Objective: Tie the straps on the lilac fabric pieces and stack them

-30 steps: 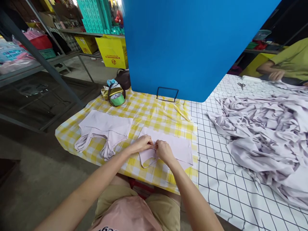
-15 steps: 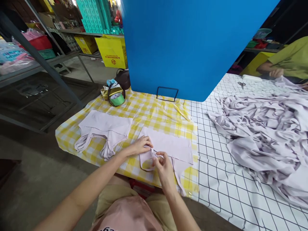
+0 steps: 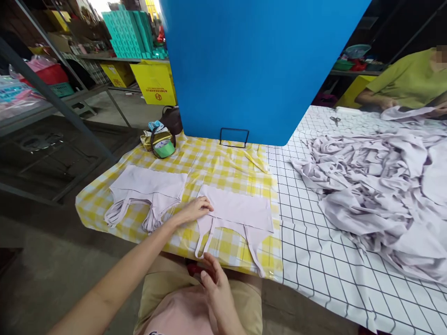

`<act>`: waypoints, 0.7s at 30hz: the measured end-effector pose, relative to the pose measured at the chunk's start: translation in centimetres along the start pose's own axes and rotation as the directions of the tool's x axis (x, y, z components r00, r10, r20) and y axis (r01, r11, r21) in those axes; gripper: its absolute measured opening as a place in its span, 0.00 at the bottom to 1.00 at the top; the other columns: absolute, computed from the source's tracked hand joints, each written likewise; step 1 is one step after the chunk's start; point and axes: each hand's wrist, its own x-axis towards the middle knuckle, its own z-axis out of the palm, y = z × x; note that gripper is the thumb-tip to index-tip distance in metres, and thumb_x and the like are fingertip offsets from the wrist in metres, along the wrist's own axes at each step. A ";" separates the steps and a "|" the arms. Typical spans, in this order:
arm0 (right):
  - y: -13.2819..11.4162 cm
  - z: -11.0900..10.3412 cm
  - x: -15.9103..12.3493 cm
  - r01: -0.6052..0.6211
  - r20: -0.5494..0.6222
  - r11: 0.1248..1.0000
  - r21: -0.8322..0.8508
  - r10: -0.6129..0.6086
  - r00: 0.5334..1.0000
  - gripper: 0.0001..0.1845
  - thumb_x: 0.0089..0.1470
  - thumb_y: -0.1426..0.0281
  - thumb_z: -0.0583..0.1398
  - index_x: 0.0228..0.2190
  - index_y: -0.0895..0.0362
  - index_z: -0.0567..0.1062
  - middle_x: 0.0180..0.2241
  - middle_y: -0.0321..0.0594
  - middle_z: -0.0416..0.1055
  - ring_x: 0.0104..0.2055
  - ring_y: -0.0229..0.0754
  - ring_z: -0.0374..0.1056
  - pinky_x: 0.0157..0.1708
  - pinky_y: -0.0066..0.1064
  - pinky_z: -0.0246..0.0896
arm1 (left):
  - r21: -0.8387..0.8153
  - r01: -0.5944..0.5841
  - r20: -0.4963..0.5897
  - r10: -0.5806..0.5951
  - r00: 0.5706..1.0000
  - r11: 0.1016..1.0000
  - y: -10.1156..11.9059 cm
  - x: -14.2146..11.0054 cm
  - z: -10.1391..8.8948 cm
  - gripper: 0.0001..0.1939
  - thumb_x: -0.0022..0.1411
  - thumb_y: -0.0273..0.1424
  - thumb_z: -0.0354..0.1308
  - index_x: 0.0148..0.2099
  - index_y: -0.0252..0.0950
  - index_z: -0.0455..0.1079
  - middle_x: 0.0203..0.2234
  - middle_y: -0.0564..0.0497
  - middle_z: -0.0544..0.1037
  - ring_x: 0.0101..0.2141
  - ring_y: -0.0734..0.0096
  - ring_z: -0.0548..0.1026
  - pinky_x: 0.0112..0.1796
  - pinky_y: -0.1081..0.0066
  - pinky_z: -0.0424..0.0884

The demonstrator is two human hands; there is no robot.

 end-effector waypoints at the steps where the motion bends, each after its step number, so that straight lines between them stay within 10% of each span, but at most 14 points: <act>1: -0.3 -0.6 0.1 0.013 0.029 0.998 -0.060 -0.011 1.000 0.26 0.39 0.54 0.64 0.40 0.54 0.73 0.45 0.45 0.72 0.48 0.49 0.66 0.45 0.37 0.61 | 0.010 0.029 -0.028 -0.028 0.999 1.000 -0.1 0.2 -0.2 0.13 0.53 0.19 0.50 0.36 0.35 0.74 0.34 0.52 0.74 0.36 0.73 0.71 0.40 0.76 0.67; 5: -4.1 -5.1 2.8 0.168 -0.014 0.855 -0.490 -0.201 0.980 0.21 0.45 0.55 0.58 0.36 0.56 0.74 0.35 0.44 0.74 0.37 0.47 0.69 0.36 0.36 0.63 | 0.070 0.213 -0.224 -0.193 0.955 0.974 -0.7 1.5 -0.8 0.16 0.56 0.19 0.49 0.45 0.34 0.69 0.41 0.47 0.71 0.41 0.70 0.70 0.44 0.71 0.65; 9: -10.6 -10.8 8.6 0.050 -0.275 0.545 -0.837 -0.498 0.823 0.16 0.47 0.64 0.52 0.36 0.57 0.72 0.33 0.43 0.71 0.34 0.45 0.66 0.35 0.35 0.59 | 0.114 0.408 -0.343 -0.350 0.872 0.906 -1.0 3.3 -1.1 0.14 0.56 0.27 0.55 0.46 0.30 0.66 0.46 0.39 0.67 0.47 0.57 0.67 0.46 0.63 0.63; 13: -14.2 -13.8 13.4 -0.117 -0.409 0.523 -0.844 -0.488 0.771 0.07 0.42 0.64 0.56 0.24 0.56 0.68 0.28 0.44 0.68 0.31 0.47 0.63 0.29 0.35 0.54 | 0.122 0.503 -0.314 -0.448 0.838 0.856 -1.1 5.0 -1.4 0.15 0.52 0.32 0.61 0.40 0.28 0.68 0.43 0.33 0.70 0.47 0.51 0.68 0.42 0.63 0.65; 21: -14.4 -13.5 15.0 -0.121 -0.388 0.561 -0.819 -0.385 0.837 0.11 0.39 0.72 0.56 0.15 0.53 0.57 0.14 0.31 0.58 0.21 0.38 0.55 0.23 0.30 0.46 | -0.018 0.436 -0.183 -0.432 0.883 0.900 -2.2 6.0 -2.2 0.05 0.42 0.24 0.59 0.21 0.34 0.65 0.20 0.53 0.72 0.30 0.68 0.72 0.29 0.74 0.63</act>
